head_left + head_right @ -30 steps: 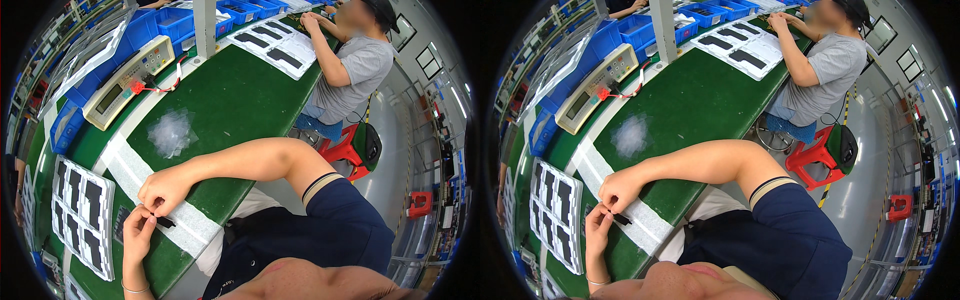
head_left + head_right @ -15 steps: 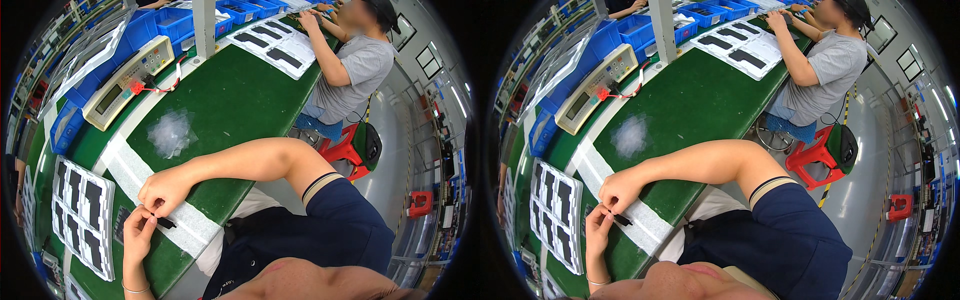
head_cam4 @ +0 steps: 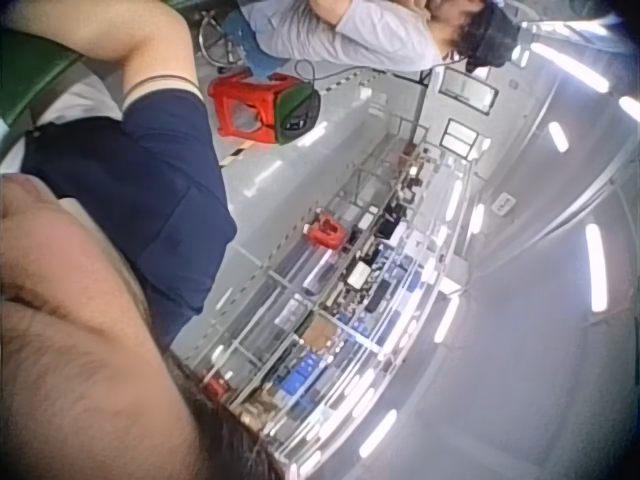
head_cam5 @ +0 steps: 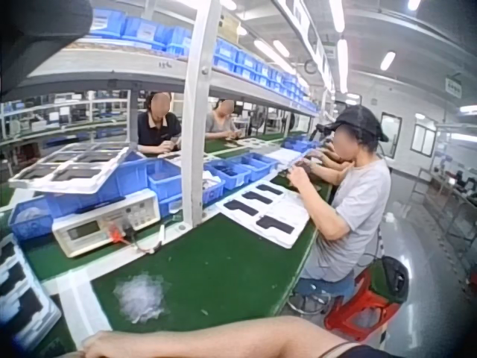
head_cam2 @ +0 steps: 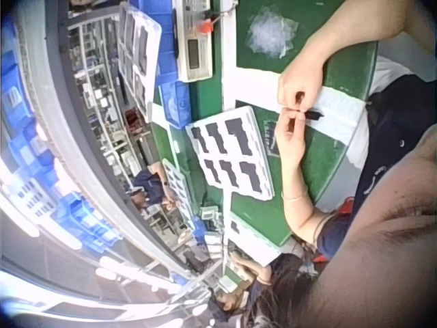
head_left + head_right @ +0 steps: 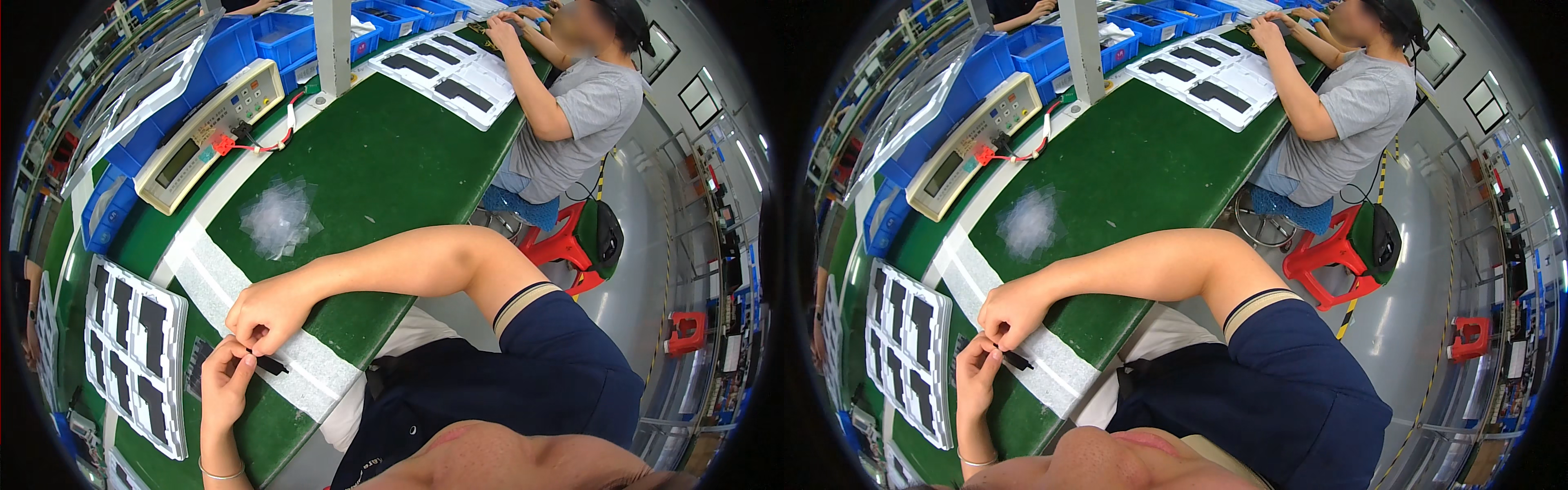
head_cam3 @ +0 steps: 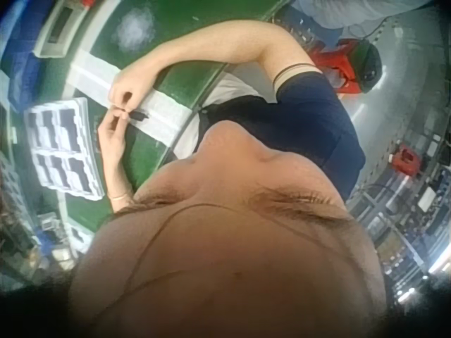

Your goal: Assembling small black plastic housing components and applying adhesive films at a manufacturing workbench.

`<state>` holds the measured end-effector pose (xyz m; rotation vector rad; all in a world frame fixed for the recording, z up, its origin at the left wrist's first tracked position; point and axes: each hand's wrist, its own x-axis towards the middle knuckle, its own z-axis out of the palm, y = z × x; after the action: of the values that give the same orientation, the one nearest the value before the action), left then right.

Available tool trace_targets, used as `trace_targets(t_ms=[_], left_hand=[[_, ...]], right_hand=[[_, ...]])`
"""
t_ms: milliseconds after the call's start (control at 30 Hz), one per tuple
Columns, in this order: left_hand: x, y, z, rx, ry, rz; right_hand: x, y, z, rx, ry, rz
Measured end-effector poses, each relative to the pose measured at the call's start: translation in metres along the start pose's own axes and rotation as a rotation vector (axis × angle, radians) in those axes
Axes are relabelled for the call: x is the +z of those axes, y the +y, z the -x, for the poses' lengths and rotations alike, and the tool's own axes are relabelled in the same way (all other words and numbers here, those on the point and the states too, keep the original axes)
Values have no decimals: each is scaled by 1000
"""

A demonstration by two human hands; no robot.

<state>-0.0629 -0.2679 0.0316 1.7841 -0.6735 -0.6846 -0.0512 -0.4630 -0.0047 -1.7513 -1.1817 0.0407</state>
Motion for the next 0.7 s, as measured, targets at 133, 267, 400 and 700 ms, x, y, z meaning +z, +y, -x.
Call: trace_targets(t_ms=[133,267,400,700], left_hand=[[-2,1,0,27,2,6],[-2,1,-1,38,27,-9],[-4,0,-1,73,62,-92],[-2,-4,-1,61,82,-59]], right_hand=[[-1,0,-1,-2,10,5],[-1,1,-1,-7,15,20],[-2,0,-1,4,32,23],[0,1,-1,3,42,36]])
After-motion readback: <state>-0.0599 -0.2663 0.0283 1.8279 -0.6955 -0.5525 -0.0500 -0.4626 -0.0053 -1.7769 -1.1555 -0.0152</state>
